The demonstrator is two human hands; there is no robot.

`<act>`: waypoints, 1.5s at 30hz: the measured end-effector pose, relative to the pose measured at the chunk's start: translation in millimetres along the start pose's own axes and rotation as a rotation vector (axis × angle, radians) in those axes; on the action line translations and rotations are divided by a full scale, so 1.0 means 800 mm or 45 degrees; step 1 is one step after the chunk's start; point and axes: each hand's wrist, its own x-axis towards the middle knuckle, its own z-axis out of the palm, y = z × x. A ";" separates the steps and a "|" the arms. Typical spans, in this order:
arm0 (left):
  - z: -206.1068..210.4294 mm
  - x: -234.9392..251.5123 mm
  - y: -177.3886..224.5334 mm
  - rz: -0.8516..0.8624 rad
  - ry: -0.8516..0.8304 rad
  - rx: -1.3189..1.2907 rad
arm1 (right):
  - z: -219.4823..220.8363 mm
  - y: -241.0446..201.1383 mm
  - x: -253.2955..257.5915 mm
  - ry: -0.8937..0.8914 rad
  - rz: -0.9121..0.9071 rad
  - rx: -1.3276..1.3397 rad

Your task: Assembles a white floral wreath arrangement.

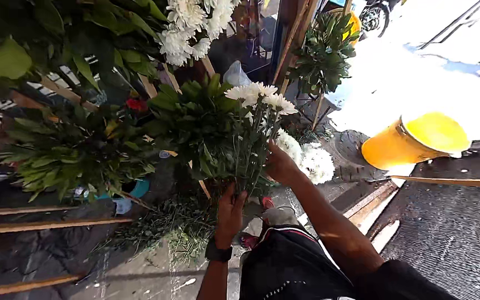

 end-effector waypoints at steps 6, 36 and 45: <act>0.068 0.017 -0.032 -0.294 -0.046 0.074 | -0.057 0.022 0.028 0.386 0.042 0.385; 0.245 0.095 -0.041 -0.559 -0.124 -0.204 | -0.178 -0.024 0.043 0.555 -0.247 0.889; 0.152 0.005 0.002 -0.618 0.255 -0.454 | -0.110 -0.028 0.051 0.494 -0.090 0.730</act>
